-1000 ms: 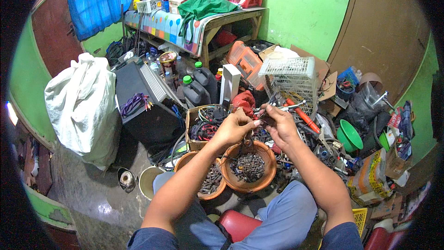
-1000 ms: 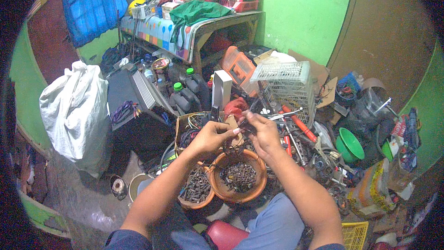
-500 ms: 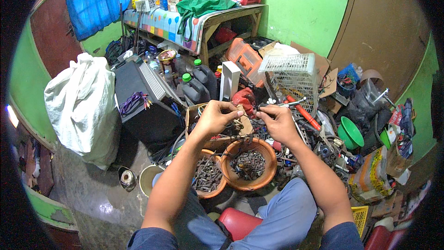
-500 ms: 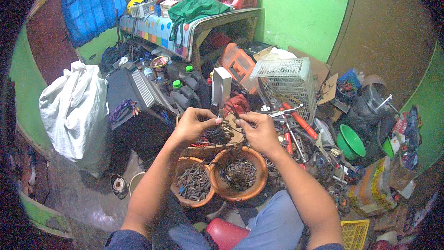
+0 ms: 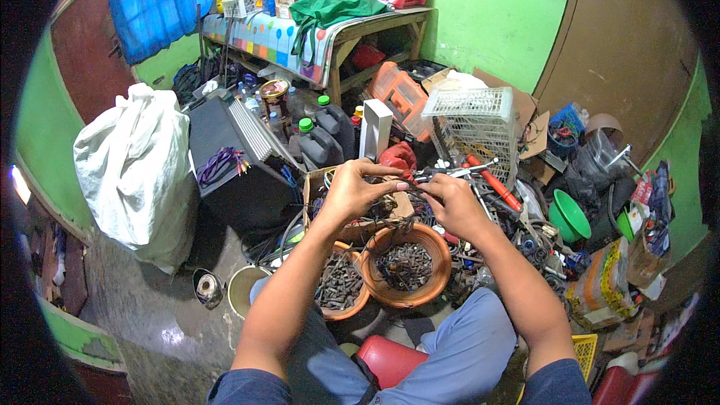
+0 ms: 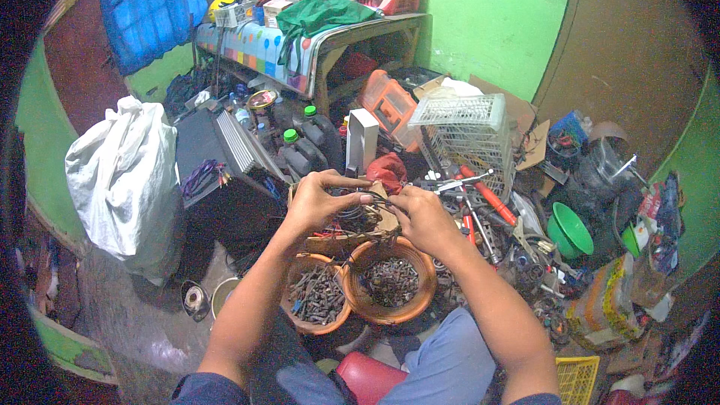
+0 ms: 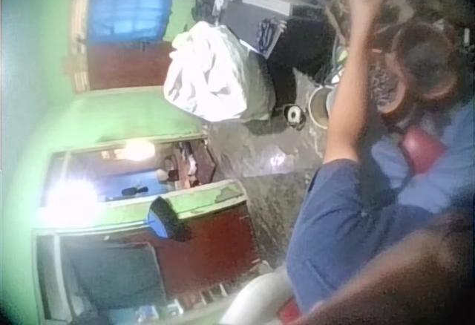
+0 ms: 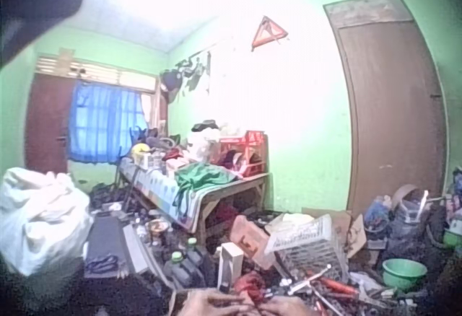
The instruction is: The person connects multiple colored wires to an electrical component, twisting the wire ends together and organizing the bundle by hand.
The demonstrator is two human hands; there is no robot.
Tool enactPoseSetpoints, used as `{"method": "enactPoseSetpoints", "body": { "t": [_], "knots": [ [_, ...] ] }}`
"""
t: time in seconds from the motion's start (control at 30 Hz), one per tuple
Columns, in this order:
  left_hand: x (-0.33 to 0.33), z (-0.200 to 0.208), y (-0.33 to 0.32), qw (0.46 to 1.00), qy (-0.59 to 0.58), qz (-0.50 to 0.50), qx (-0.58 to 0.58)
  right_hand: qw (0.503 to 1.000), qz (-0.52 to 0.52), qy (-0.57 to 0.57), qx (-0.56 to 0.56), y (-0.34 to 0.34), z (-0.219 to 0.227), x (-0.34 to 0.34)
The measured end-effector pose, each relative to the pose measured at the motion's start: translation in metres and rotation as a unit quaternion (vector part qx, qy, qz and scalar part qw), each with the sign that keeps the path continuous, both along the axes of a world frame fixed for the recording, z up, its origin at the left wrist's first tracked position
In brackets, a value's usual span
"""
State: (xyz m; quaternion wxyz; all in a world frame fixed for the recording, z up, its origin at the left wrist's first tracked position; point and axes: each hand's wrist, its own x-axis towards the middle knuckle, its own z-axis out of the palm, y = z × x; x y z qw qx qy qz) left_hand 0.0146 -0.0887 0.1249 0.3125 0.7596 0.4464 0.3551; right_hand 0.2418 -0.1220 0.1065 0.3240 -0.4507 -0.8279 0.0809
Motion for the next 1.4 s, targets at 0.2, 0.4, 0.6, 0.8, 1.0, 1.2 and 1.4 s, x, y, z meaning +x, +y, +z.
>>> {"method": "enactPoseSetpoints", "body": {
  "t": [0.2,0.4,0.6,0.8,1.0,1.2,1.4],
  "knots": [
    [-0.001,-0.001,0.002,0.998,0.016,0.062,-0.021,1.000,0.028,0.009,0.011,-0.004,0.006,0.000],
    [0.000,-0.003,0.003,0.995,-0.040,0.079,-0.044,0.999,0.025,-0.023,0.032,-0.009,0.017,-0.005],
    [0.001,-0.006,0.005,0.994,-0.063,0.070,-0.063,0.997,0.004,-0.068,0.048,-0.009,0.019,-0.003],
    [0.002,-0.008,0.006,0.998,-0.053,0.012,-0.039,1.000,0.018,-0.022,-0.002,-0.006,0.015,0.007],
    [0.010,-0.019,0.003,0.993,-0.029,-0.078,0.084,0.999,-0.002,0.025,-0.039,-0.008,0.015,0.012],
    [0.016,-0.026,0.001,0.995,-0.016,-0.089,0.032,0.999,0.003,0.029,-0.026,-0.006,0.012,0.018],
    [0.012,-0.018,-0.001,0.994,-0.031,-0.065,0.083,0.999,0.022,0.023,0.003,-0.002,0.009,0.016]
  ]
}}
